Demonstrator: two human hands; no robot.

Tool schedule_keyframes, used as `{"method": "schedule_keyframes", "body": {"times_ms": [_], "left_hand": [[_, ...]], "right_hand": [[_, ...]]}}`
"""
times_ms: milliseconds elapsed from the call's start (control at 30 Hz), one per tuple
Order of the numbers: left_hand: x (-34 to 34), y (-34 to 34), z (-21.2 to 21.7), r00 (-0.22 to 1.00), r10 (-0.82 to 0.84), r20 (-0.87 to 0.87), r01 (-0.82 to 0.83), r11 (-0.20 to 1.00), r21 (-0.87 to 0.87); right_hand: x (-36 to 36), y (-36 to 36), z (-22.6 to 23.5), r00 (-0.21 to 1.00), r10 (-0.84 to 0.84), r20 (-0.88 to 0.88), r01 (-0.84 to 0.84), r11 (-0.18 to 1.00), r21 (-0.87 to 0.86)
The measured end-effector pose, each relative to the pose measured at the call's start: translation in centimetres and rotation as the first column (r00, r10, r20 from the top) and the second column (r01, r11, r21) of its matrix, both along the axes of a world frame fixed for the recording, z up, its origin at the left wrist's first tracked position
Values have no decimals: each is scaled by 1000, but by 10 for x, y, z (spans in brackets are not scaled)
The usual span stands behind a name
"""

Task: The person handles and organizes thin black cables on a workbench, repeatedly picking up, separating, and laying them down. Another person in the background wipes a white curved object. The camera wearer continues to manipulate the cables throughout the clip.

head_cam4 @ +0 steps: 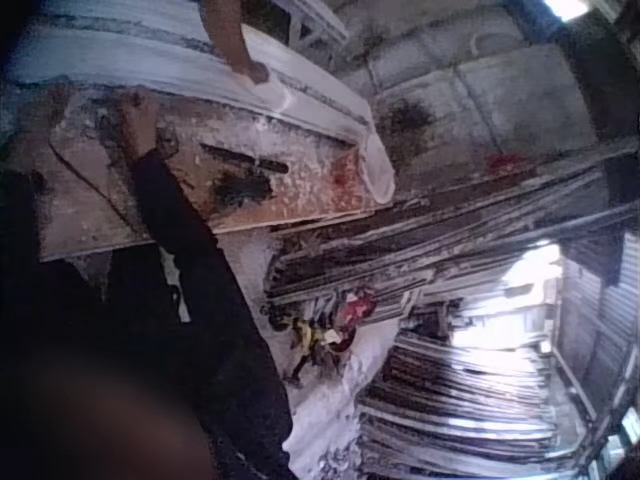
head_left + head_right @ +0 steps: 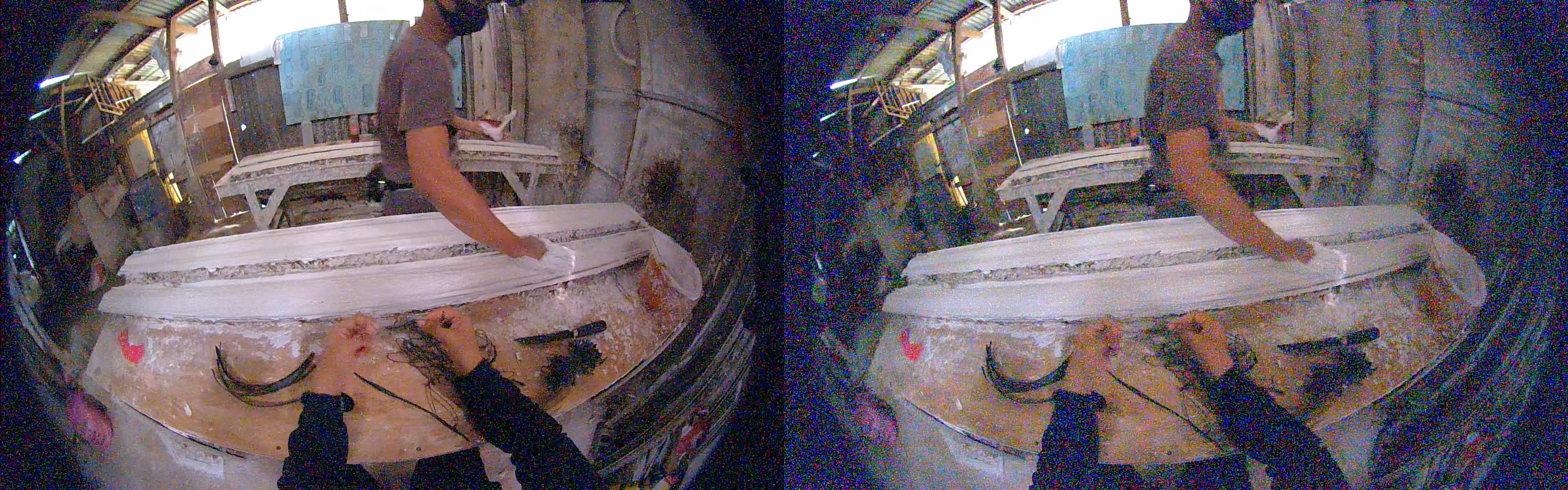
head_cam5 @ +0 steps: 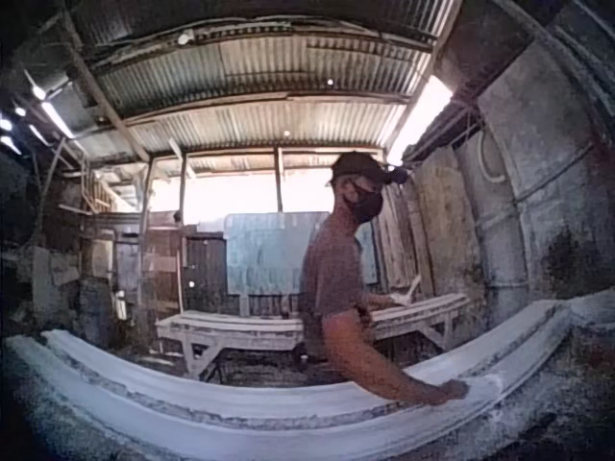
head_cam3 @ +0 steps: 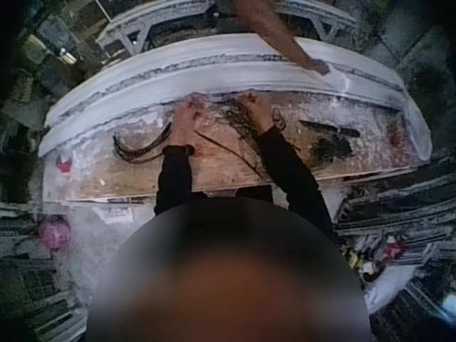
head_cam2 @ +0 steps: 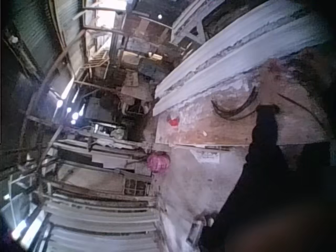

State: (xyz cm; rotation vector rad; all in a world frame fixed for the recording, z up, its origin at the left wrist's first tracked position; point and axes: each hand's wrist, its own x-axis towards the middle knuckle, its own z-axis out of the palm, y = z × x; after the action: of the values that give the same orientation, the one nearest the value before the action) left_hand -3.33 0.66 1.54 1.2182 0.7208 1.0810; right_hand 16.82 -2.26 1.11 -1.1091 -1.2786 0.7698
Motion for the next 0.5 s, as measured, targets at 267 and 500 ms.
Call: {"method": "schedule_keyframes", "body": {"times_ms": [267, 500], "left_hand": [[-13, 13, -3, 923, 385, -11, -385, 923, 25], [-11, 23, -15, 898, 425, -113, -422, 905, 53]], "right_hand": [[-6, -4, -9, 883, 82, 463, -130, 989, 71], [-18, -13, -5, 819, 251, 516, -372, 917, 144]]}}
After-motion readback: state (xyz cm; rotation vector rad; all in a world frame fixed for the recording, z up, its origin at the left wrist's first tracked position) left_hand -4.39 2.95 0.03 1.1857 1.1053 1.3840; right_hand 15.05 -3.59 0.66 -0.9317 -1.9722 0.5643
